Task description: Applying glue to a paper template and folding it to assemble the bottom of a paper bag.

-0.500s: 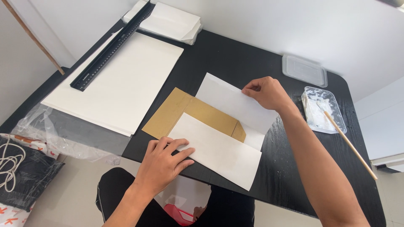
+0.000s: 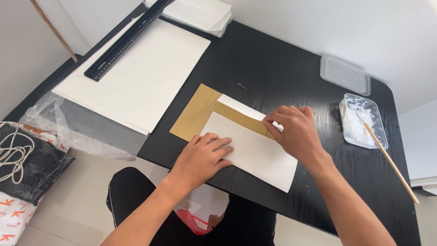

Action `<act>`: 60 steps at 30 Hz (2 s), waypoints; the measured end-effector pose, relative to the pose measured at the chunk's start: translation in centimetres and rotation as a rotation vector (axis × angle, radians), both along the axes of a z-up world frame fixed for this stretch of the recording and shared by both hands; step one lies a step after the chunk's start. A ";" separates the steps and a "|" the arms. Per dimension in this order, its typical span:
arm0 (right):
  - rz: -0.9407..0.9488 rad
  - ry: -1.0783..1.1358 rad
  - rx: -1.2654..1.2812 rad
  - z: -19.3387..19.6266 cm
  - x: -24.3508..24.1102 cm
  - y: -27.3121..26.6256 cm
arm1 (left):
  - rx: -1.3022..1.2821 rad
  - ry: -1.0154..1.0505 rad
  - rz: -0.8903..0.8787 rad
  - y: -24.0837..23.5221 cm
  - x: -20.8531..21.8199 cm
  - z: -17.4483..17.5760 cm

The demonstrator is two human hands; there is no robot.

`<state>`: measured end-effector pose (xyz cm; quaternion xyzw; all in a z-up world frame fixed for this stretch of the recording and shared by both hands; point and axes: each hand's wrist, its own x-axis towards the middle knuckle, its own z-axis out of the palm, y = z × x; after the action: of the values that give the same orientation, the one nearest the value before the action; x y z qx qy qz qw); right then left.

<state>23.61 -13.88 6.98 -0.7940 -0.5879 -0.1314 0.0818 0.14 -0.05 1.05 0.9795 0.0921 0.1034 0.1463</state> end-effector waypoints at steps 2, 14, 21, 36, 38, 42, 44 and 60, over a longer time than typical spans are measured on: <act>-0.004 -0.035 -0.010 -1.0 -0.7 -0.2 | 0.000 0.008 -0.003 0.0 0.1 0.1; 0.012 -0.220 -0.010 -4.1 -2.3 -0.8 | 0.088 0.018 -0.026 0.1 0.5 -0.3; -0.002 -0.220 0.099 -1.6 -1.2 -0.5 | 0.087 0.062 -0.071 -1.1 1.5 1.0; -0.134 0.061 0.135 2.3 1.6 -0.1 | -0.056 0.177 -0.032 -3.6 3.0 1.6; -0.135 0.079 0.145 2.2 2.2 0.0 | -0.059 0.180 -0.031 -3.6 2.9 1.7; -0.130 0.123 0.158 2.2 3.0 0.2 | -0.098 0.193 -0.016 -4.0 2.9 2.4; -0.131 0.126 0.163 2.1 3.3 0.3 | -0.113 0.180 -0.008 -4.3 2.9 2.7; -0.155 0.142 0.165 2.4 3.8 0.5 | -0.148 0.006 0.005 -5.8 3.6 1.0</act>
<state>27.44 -13.40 9.41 -0.8349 -0.5047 -0.1287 0.1778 3.78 -5.85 2.06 0.9661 0.1024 0.0937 0.2176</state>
